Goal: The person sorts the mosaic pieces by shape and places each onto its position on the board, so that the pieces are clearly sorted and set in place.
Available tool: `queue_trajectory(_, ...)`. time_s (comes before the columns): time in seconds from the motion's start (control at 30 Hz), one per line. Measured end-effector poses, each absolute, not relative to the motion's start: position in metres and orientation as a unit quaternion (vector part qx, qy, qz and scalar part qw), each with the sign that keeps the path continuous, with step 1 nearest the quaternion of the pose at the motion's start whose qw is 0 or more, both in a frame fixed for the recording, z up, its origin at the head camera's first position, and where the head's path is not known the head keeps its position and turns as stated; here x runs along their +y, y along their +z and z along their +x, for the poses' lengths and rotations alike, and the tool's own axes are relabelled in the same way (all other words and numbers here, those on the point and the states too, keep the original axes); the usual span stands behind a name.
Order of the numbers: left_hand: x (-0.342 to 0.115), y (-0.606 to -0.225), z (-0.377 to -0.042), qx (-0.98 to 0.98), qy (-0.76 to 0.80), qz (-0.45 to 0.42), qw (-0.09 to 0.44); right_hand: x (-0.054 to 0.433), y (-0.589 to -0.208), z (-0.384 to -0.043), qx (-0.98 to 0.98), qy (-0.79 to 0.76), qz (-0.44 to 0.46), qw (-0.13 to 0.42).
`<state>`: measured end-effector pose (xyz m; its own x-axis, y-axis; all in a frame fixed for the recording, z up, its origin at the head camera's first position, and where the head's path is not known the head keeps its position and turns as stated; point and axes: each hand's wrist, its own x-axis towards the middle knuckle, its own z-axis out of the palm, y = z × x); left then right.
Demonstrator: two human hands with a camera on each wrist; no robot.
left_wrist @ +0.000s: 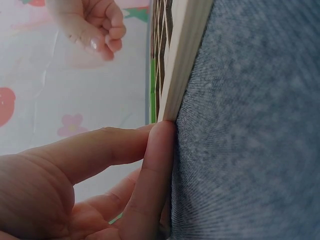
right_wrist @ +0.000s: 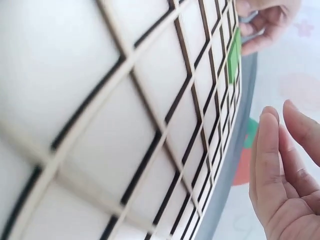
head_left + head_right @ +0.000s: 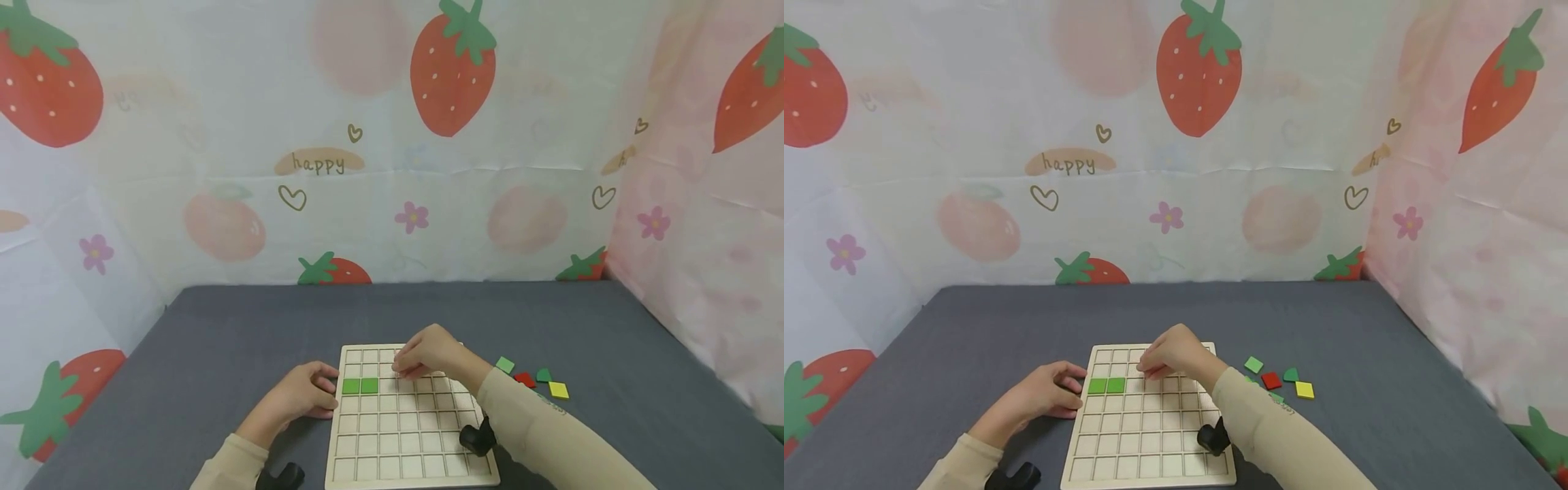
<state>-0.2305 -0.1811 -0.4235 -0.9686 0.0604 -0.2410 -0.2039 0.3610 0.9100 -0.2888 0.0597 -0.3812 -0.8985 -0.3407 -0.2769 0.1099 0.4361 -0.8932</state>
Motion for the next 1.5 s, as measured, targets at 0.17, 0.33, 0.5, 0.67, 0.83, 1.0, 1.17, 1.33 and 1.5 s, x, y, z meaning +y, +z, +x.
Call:
queue_trajectory(0.17,-0.18,-0.422,-0.229,0.819,0.56,-0.045,0.118,0.076,-0.379,-0.29,0.821,-0.529,-0.054,0.207)
queue_trajectory(0.33,-0.18,-0.424,-0.23,0.815,0.565,-0.04,0.12,0.094,-0.377,-0.291,0.819,-0.535,-0.044,0.2)
queue_trajectory(0.5,-0.18,-0.426,-0.23,0.814,0.568,-0.037,0.121,0.111,-0.375,-0.292,0.826,-0.526,-0.05,0.197)
queue_trajectory(0.67,-0.181,-0.426,-0.231,0.814,0.567,-0.038,0.119,0.125,-0.372,-0.295,0.826,-0.53,-0.044,0.186)
queue_trajectory(0.83,-0.182,-0.425,-0.232,0.814,0.567,-0.038,0.122,0.138,-0.369,-0.297,0.835,-0.523,-0.028,0.171)
queue_trajectory(1.0,-0.183,-0.424,-0.233,0.815,0.564,-0.038,0.125,0.149,-0.368,-0.299,0.839,-0.521,-0.008,0.159)
queue_trajectory(1.17,-0.185,-0.424,-0.231,0.81,0.572,-0.028,0.127,0.163,-0.37,-0.3,0.842,-0.516,0.005,0.155)
queue_trajectory(1.33,-0.184,-0.426,-0.229,0.81,0.572,-0.018,0.132,0.181,-0.375,-0.3,0.85,-0.503,-0.006,0.154)
queue_trajectory(1.5,-0.183,-0.425,-0.23,0.815,0.566,-0.028,0.121,0.194,-0.375,-0.303,0.852,-0.501,-0.005,0.149)
